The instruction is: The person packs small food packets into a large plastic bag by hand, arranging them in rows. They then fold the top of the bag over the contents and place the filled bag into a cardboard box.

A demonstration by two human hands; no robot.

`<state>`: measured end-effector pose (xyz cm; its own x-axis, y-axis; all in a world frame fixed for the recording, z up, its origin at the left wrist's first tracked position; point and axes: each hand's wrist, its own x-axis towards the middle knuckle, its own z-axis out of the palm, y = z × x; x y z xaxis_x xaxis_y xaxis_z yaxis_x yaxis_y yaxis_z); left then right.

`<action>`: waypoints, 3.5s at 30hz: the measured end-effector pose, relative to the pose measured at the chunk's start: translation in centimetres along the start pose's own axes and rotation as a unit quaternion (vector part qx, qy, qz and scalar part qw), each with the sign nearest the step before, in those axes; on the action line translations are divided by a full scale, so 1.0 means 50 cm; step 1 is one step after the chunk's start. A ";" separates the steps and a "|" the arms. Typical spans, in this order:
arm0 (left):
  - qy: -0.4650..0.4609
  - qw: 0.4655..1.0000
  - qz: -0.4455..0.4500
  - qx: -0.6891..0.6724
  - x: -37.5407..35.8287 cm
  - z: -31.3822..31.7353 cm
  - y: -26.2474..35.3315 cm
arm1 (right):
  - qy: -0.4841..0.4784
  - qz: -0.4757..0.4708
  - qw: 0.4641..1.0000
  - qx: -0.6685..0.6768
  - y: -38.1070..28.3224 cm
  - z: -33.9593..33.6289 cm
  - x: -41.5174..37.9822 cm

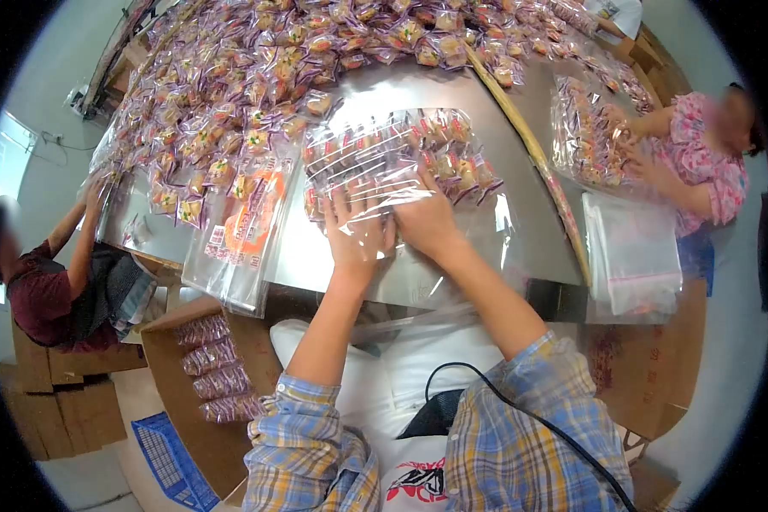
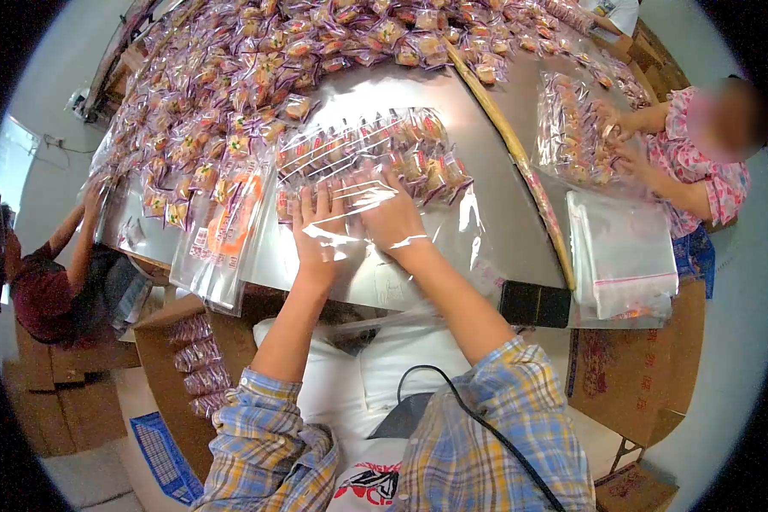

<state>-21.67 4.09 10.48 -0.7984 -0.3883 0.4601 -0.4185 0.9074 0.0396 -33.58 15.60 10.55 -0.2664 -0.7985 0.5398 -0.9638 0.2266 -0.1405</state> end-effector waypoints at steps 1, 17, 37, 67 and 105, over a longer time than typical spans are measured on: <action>-0.010 1.000 0.000 0.003 0.002 -0.010 0.002 | -0.018 0.001 1.000 -0.022 -0.010 -0.022 0.002; -0.018 0.996 -0.022 -0.082 0.026 0.005 0.056 | -0.047 0.038 0.998 -0.023 0.056 -0.088 0.026; 0.031 0.999 0.018 0.026 0.057 0.052 0.046 | 0.055 0.024 0.993 -0.103 0.058 0.013 -0.035; 0.041 0.998 0.031 0.020 0.058 0.056 0.021 | 0.103 0.089 0.988 -0.074 0.040 0.027 -0.026; -0.003 0.987 0.147 0.069 0.058 0.087 0.046 | 0.012 0.170 0.976 -0.137 0.091 0.001 -0.043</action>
<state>-26.83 4.38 8.03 -0.8964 -0.1121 0.4288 -0.2222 0.9508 -0.2160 -37.42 18.34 8.73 -0.5673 -0.6378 0.5209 -0.7793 0.6202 -0.0894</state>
